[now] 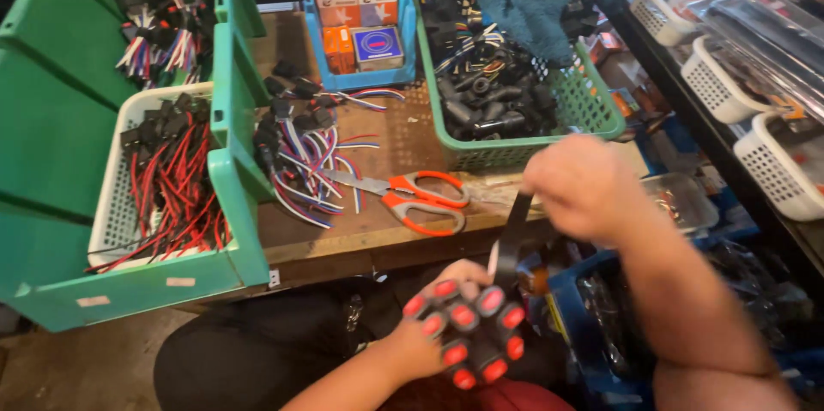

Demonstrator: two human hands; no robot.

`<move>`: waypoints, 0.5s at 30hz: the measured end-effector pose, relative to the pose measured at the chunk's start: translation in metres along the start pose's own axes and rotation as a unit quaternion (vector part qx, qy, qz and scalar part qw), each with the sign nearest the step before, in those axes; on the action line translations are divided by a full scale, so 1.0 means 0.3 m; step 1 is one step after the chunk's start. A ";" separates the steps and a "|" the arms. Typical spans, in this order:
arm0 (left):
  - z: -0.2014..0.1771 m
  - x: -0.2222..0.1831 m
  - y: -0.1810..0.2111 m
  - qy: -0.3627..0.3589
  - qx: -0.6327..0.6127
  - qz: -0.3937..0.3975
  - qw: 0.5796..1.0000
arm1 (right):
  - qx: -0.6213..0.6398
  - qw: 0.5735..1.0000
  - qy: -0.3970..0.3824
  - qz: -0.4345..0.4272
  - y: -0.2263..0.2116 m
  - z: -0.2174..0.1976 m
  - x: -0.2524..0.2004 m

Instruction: Organizing and bundling electrical wiring harnesses with relays using electrical tape in a workshop environment.

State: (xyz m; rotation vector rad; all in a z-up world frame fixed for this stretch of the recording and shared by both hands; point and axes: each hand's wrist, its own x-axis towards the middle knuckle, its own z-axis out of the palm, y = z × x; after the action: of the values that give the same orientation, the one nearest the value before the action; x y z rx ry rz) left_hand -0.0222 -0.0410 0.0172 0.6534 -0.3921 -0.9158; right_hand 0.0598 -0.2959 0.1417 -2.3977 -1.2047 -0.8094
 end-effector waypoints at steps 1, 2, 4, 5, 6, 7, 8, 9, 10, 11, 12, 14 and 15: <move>0.027 0.039 -0.003 -0.030 -0.036 0.023 0.999 | -0.028 0.999 -0.019 -0.014 0.035 -0.026 0.010; 0.055 0.080 -0.004 -0.060 -0.071 0.046 0.995 | -0.056 0.997 -0.038 -0.029 0.071 -0.055 0.020; 0.048 0.148 -0.010 -0.052 0.080 0.140 0.986 | -0.076 0.996 -0.034 -0.007 0.109 -0.089 0.034; 0.044 0.184 -0.011 -0.040 0.227 0.232 0.945 | -0.093 0.995 -0.029 0.014 0.129 -0.107 0.042; 0.055 0.212 -0.002 -0.045 0.228 0.232 0.945 | -0.098 0.995 -0.028 0.014 0.165 -0.104 0.057; 0.065 0.241 0.006 -0.025 0.307 0.234 0.922 | -0.105 0.990 -0.081 0.038 0.201 -0.101 0.072; 0.076 0.263 0.009 -0.002 0.384 0.234 0.893 | -0.110 0.983 -0.134 0.064 0.234 -0.094 0.083; 0.066 0.286 -0.017 -0.005 0.383 0.233 0.894 | -0.111 0.982 -0.134 0.066 0.269 -0.075 0.076; 0.052 0.312 -0.037 -0.035 0.195 0.152 0.968 | -0.040 0.979 -0.177 0.095 0.307 -0.056 0.076; 0.039 0.337 -0.056 -0.063 -0.002 0.063 0.996 | 0.031 0.968 -0.219 0.123 0.346 -0.037 0.077; 0.029 0.340 -0.075 -0.063 -0.001 0.063 0.996 | 0.031 0.968 -0.217 0.123 0.390 -0.026 0.070; 0.011 0.339 -0.118 -0.054 -0.116 0.041 0.991 | 0.147 0.934 -0.295 0.134 0.474 0.001 0.051; 0.007 0.343 -0.118 -0.053 -0.117 0.038 0.991 | 0.149 0.934 -0.295 0.137 0.478 0.001 0.060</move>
State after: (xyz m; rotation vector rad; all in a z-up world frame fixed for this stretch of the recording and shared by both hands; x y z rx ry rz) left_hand 0.0130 -0.1424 -0.0007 0.3737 -0.3943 -0.9086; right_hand 0.1847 -0.3683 0.1464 -2.5316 -1.0430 0.1919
